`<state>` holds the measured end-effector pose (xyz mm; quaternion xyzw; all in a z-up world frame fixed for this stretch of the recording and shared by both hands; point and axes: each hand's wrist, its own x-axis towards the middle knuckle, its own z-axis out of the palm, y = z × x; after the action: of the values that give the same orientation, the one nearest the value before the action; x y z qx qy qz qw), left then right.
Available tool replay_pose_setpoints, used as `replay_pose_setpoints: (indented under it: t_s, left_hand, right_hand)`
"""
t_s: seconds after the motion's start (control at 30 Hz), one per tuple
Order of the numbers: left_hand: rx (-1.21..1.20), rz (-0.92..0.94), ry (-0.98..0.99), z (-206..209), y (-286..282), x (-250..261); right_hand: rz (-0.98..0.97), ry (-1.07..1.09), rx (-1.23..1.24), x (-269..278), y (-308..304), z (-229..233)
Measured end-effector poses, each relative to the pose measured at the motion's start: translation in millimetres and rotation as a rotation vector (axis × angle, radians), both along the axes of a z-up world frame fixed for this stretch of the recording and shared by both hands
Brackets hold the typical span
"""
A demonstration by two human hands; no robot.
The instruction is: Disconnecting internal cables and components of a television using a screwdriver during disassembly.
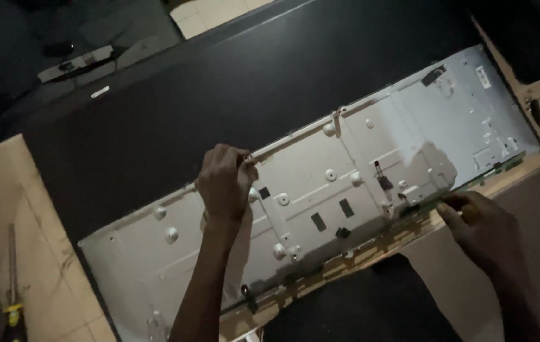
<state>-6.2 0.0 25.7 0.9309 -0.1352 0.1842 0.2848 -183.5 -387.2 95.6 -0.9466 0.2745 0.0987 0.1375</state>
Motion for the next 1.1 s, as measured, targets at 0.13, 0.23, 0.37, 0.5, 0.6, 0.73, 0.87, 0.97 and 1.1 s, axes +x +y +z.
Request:
replay_pose_setpoints:
  t_s: [0.13, 0.23, 0.37, 0.5, 0.6, 0.73, 0.87, 0.97, 1.1]
  left_hand:
    - [0.01, -0.017, 0.005, 1, 1, 2]
    - [0.076, 0.01, -0.022, -9, 1, 1]
    - [0.085, 0.051, -0.011, -6, 2, 0]
    - [-0.002, 0.064, 0.106, -1, -3, 1]
    - [0.0, 0.014, 0.107, -9, -1, 2]
    - [-0.054, 0.007, 0.175, 36, -12, -41]
    - [-0.217, 0.058, 0.046, 53, 3, -104]
    - [-0.226, 0.147, 0.096, 61, 26, -145]
    - [-0.281, 0.347, 0.21, 73, 51, -191]
  right_hand:
    - [0.0, -0.047, 0.032, 1, 7, 8]
    - [0.049, -0.086, 0.025, -4, 10, 13]
    - [0.054, -0.052, 0.007, -3, 8, 6]
    - [-0.01, -0.038, 0.033, 0, 19, 24]
    - [0.055, -0.126, 0.193, -1, 33, 43]
    - [0.35, -0.234, 0.127, -17, 35, 18]
    - [0.6, -0.28, 0.384, -22, 85, 6]
    - [0.716, -0.14, 0.478, -25, 119, -13]
    - [0.897, 0.016, 0.434, -20, 140, -34]
